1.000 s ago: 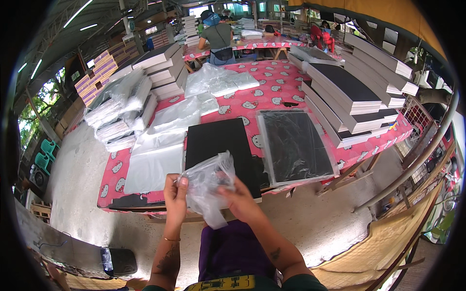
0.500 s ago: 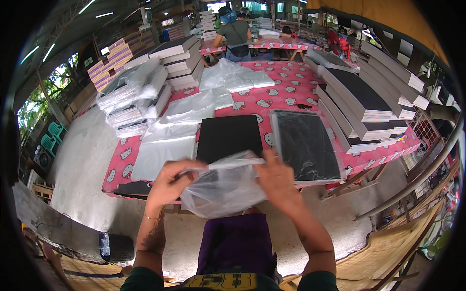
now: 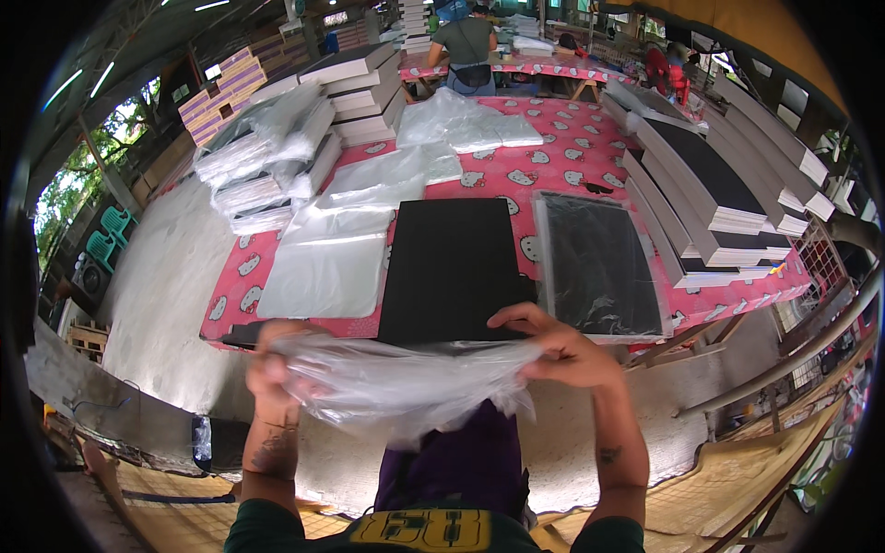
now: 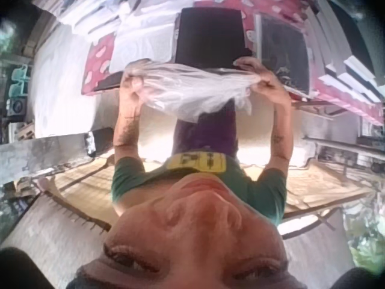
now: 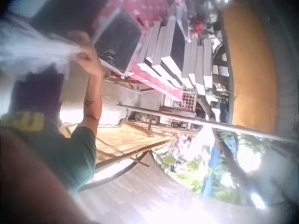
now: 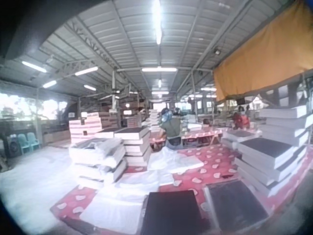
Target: The person places black books into plastic sleeves by hand, one at a time, and stacks them on a table.
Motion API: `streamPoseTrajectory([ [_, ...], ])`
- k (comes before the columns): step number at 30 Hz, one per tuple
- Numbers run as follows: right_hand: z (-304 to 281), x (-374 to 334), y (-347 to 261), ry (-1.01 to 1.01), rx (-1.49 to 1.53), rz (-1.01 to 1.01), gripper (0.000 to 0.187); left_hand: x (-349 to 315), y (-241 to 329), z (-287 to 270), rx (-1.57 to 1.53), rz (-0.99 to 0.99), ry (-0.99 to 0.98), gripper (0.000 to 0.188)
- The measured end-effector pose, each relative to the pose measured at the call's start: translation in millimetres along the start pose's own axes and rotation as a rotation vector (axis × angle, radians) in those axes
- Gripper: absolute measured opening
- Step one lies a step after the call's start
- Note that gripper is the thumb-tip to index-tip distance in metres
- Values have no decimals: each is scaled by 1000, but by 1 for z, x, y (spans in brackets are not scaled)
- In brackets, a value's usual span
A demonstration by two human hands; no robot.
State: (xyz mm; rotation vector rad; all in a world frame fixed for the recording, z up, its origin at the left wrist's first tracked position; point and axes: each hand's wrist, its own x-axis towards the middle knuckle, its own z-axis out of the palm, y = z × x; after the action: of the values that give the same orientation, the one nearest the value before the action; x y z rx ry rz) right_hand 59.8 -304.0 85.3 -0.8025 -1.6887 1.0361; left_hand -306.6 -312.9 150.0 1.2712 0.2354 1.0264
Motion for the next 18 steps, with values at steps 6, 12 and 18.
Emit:
streamPoseTrajectory([
  [6, 16, -25, 29, 76, 892, 92, 49, 10, -36, -12, 751, 94, -355, 29],
  [12, 12, -31, 71, -442, 1100, -47, 37, -8, -75, -17, -192, -164, 536, 35],
  [18, 13, -56, 76, -529, 984, 120, 59, -7, -61, -18, -331, 135, 291, 20],
])
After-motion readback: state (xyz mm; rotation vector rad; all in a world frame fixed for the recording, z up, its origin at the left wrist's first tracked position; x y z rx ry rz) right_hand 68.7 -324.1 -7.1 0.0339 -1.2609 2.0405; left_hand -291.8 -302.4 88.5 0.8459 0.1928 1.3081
